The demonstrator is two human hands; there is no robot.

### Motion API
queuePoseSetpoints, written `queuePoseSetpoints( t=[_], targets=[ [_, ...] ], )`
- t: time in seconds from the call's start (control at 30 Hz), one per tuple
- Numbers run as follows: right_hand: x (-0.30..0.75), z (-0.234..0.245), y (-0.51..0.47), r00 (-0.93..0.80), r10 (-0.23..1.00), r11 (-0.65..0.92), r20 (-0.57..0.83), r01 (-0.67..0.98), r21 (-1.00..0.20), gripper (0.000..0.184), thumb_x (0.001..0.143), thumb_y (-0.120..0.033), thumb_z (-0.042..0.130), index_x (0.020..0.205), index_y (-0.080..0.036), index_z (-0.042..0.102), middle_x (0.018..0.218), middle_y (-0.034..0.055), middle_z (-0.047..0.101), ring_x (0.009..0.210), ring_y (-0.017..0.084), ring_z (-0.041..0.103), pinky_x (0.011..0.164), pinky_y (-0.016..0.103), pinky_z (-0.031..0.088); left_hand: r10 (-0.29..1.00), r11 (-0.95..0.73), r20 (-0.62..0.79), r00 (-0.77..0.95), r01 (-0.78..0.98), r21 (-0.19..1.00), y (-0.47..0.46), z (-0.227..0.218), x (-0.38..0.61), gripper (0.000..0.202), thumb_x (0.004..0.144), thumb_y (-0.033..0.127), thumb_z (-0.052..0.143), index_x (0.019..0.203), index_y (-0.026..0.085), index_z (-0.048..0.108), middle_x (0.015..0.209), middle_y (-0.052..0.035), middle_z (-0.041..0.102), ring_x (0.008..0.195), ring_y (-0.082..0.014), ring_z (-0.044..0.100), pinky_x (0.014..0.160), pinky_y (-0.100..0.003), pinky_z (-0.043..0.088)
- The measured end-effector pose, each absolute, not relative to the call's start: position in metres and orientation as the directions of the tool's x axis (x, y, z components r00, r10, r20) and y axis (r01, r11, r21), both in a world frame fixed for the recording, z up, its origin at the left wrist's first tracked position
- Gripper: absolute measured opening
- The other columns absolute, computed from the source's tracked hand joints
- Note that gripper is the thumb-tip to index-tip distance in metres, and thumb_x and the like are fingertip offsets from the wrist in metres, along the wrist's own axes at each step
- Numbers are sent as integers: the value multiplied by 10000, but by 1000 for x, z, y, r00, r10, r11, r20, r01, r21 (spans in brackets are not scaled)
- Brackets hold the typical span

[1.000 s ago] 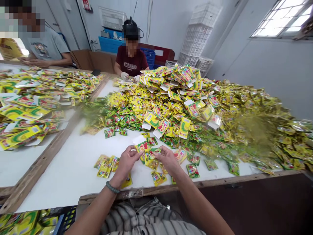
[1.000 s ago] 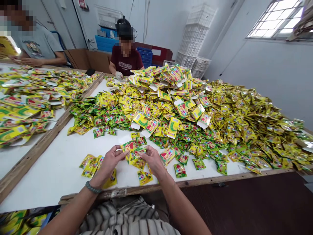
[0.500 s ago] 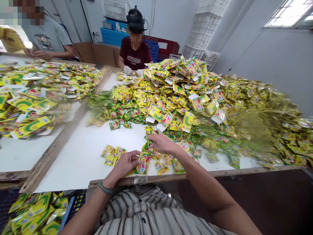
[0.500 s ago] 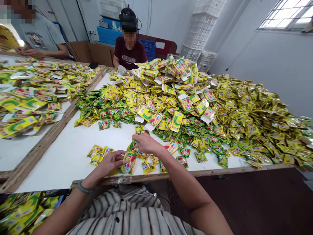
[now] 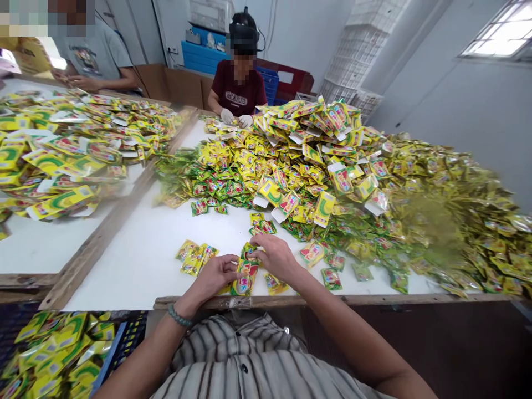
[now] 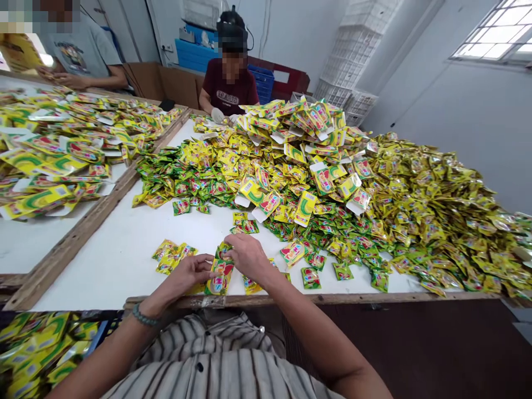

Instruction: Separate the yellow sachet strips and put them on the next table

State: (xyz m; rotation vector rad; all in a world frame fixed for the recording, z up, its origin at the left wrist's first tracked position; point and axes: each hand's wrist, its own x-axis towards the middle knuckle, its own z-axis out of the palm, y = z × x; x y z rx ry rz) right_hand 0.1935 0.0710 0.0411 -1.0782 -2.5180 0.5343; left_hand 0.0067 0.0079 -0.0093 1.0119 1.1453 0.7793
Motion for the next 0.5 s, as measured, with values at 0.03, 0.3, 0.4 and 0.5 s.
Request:
queuePoseSetpoints(
  t=[0.03, 0.3, 0.4, 0.5],
  targets=[
    [194, 40, 69, -663, 734, 648, 150, 617, -447, 124, 845, -141, 550, 938, -202, 605, 873, 49, 667, 849, 190, 578, 759, 277, 380, 903, 360, -353, 244, 17, 933, 8, -9, 7, 446, 595, 412, 791, 913, 152, 619, 607, 11, 660, 533, -134, 548, 535, -237, 383],
    [190, 47, 56, -729, 676, 695, 108, 582, -422, 243, 854, -174, 516, 1097, -175, 512, 794, 42, 689, 773, 196, 594, 846, 329, 308, 915, 319, -317, 251, 32, 947, 5, 2, 7, 389, 630, 404, 762, 903, 149, 650, 596, 4, 649, 526, -134, 535, 502, -230, 357],
    [184, 43, 45, -715, 696, 674, 67, 618, -404, 311, 825, -189, 540, 1129, -153, 483, 830, 64, 686, 774, 212, 585, 856, 344, 309, 913, 305, -303, 272, 33, 952, 3, 2, 6, 364, 669, 394, 728, 921, 148, 636, 648, -1, 662, 540, -125, 526, 518, -229, 352],
    [176, 36, 37, -629, 775, 577, 58, 668, -470, 363, 838, -243, 563, 1177, -159, 461, 819, 59, 686, 818, 226, 577, 855, 342, 323, 924, 268, -282, 257, 85, 959, -1, -5, 13, 326, 680, 387, 706, 894, 162, 607, 644, 20, 636, 538, -117, 507, 517, -226, 349]
  ],
)
